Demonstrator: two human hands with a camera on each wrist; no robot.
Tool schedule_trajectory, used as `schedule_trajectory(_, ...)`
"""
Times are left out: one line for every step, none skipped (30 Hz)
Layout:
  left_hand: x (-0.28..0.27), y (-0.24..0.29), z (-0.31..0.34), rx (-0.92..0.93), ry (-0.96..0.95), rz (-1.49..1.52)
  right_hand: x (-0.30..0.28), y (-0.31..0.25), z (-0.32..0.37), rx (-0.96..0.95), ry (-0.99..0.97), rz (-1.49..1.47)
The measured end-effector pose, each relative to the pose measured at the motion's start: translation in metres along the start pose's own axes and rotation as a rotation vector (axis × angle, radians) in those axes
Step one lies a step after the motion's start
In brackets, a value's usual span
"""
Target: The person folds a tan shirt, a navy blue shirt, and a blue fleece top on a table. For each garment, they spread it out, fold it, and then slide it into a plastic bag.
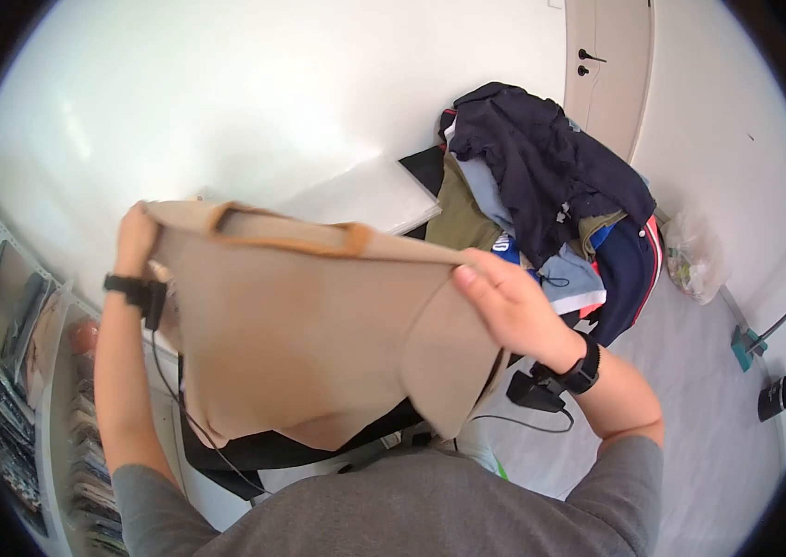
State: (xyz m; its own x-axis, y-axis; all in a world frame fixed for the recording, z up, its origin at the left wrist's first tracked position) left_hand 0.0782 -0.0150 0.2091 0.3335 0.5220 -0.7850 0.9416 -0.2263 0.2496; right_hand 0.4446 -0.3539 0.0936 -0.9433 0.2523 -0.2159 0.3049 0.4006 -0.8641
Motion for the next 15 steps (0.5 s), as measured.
schedule_trajectory(0.016, 0.032, 0.003, 0.011, -0.043, -0.067, -0.019, 0.024, -0.001, -0.004, 0.014, 0.032)
schedule_trajectory(0.038, 0.054, 0.000, 0.021, -0.069, -0.071, -0.032, 0.041, -0.001, -0.001, 0.017, 0.043)
schedule_trajectory(0.058, 0.077, -0.001, 0.030, -0.130, -0.070, -0.047, 0.058, 0.002, 0.049, 0.099, 0.052)
schedule_trajectory(0.077, 0.100, 0.001, 0.016, -0.218, -0.040, -0.062, 0.075, 0.005, 0.100, 0.182, 0.060)
schedule_trajectory(0.094, 0.119, 0.003, 0.028, -0.183, -0.045, -0.075, 0.087, 0.006, 0.103, 0.227, 0.149)
schedule_trajectory(0.127, 0.130, -0.005, 0.096, -0.190, -0.040, -0.085, 0.104, 0.007, 0.112, 0.236, 0.160)
schedule_trajectory(0.167, 0.135, -0.013, 0.085, -0.205, -0.027, -0.096, 0.127, 0.010, 0.161, 0.229, 0.241)
schedule_trajectory(0.198, 0.141, -0.016, 0.075, -0.223, -0.020, -0.104, 0.151, 0.015, 0.213, 0.222, 0.316)
schedule_trajectory(0.216, 0.156, 0.002, 0.146, -0.285, -0.169, -0.112, 0.169, 0.019, 0.178, 0.252, 0.449)
schedule_trajectory(0.234, 0.171, 0.019, 0.220, -0.342, -0.319, -0.113, 0.174, 0.025, 0.196, 0.259, 0.445)
schedule_trajectory(0.264, 0.177, 0.029, 0.267, -0.519, -0.251, -0.109, 0.183, 0.031, 0.281, 0.182, 0.527)
schedule_trajectory(0.277, 0.192, 0.042, 0.363, -0.586, -0.169, -0.106, 0.193, 0.035, 0.365, 0.100, 0.605)
schedule_trajectory(0.279, 0.208, 0.057, 0.568, -0.556, -0.038, -0.106, 0.195, 0.036, 0.382, 0.142, 0.529)
schedule_trajectory(0.287, 0.211, 0.062, 0.570, -0.567, -0.046, -0.106, 0.197, 0.036, 0.391, 0.141, 0.519)
schedule_trajectory(0.274, 0.229, 0.081, 0.564, -0.745, 0.098, -0.104, 0.197, 0.037, 0.384, 0.133, 0.524)
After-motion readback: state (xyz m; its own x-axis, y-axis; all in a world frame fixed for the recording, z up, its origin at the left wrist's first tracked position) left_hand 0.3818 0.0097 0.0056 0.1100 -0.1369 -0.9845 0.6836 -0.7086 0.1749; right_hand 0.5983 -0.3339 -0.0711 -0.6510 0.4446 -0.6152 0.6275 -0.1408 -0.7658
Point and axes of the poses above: each hand's wrist, its own z-axis away from the middle knuckle, its own x-axis out of the palm, y = z × x, the point moved 7 cm from there along -z, towards the middle knuckle, and after that the axes turned 8 degrees about -x, right-handed, at the moved point
